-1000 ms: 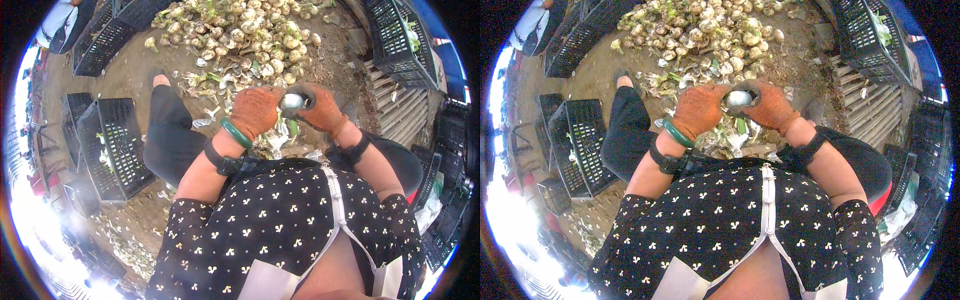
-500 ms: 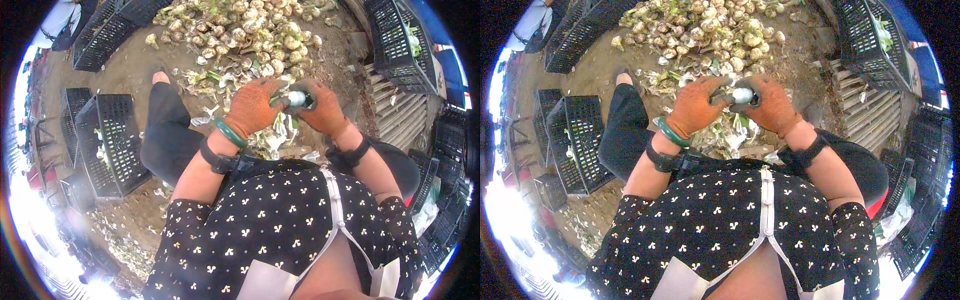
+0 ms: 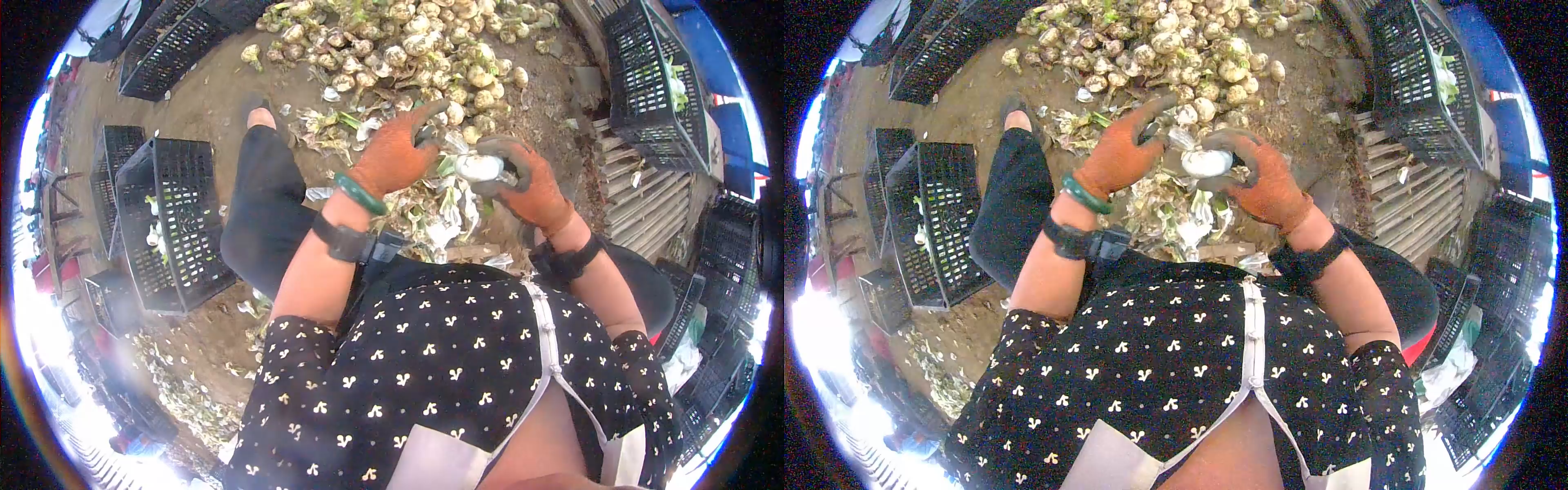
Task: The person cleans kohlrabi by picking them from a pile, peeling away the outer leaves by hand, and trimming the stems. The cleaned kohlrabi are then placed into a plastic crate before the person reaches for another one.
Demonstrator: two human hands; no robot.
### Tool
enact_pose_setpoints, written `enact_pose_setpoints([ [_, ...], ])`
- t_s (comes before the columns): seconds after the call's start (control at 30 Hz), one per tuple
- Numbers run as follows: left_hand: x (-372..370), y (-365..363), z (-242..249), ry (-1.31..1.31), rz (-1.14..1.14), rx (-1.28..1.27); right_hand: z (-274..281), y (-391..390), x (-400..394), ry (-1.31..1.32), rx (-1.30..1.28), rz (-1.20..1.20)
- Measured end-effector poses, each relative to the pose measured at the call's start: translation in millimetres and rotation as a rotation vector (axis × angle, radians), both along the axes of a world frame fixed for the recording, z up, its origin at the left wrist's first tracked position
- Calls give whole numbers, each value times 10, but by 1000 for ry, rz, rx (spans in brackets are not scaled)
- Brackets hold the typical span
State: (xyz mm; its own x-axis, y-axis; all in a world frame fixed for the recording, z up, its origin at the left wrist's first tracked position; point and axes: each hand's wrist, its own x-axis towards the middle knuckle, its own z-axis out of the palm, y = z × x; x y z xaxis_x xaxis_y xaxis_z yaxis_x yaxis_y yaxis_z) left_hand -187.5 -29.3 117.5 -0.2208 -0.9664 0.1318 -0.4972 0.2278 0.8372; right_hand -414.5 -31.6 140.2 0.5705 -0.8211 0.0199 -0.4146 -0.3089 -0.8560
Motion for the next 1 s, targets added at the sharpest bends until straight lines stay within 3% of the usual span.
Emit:
enact_pose_setpoints([
  [0.03, -14, 23, 43, 2, 3, -3, -46, -4, -23, -118, 199, -39],
  [0.07, -39, 76, 94, 232, -55, 156, -73, -10, -41, -117, 198, -37],
  [0.1, -70, 106, 142, 462, -112, 316, -89, -11, -47, -263, 375, -61],
  [0.13, -145, 113, 71, 532, -121, 257, -91, -7, -40, -409, 554, -84],
  [0.23, -193, 84, 126, 300, -162, 450, 17, 25, -11, -477, 631, -112],
  [0.3, -258, 89, 159, 358, -179, 401, 34, 58, 4, -479, 745, -114],
  [0.4, -264, 59, 124, -31, -68, 131, 50, 45, -10, -548, 957, -78],
  [0.43, -232, 22, 58, -27, -76, 126, 61, 30, -15, -618, 1056, -38],
  [0.5, -107, -94, -141, -264, 271, 39, 101, 51, -2, -744, 1102, -98],
  [0.57, -105, -87, -364, -99, 266, 122, 135, 10, 1, -846, 1149, -351],
  [0.63, -142, -77, -686, -12, 79, 219, -188, -150, -189, -939, 1283, -438],
  [0.67, -53, -60, -861, -192, -88, 332, -130, -207, -238, -1008, 1239, -553],
  [0.7, -185, 19, -618, -41, 40, 409, 107, -179, -203, -550, 438, -558],
  [0.73, -225, 7, -372, 44, -12, 605, -25, -421, -432, -773, 584, -598],
  [0.77, -139, 56, -649, -62, -82, 370, -157, -750, -738, -999, 737, -614],
  [0.83, -185, 44, -375, 17, -65, 703, 312, -1174, -1306, -1318, 613, -508],
  [0.87, -172, 60, -388, 63, -89, 691, 797, -1190, -1219, -1548, 517, -609],
  [0.9, -123, 102, -393, 109, -100, 695, 1081, -1181, -1192, -1514, 260, -601],
  [0.93, -28, 120, -519, -24, -256, 488, 1075, -1327, -1372, -1581, 311, -430],
  [0.97, -123, 159, -259, 64, -79, 675, 1129, -1382, -1334, -1456, 331, -467],
  [1.0, -149, 189, -78, 17, -60, 685, 968, -1388, -1246, -1348, 311, -222],
])
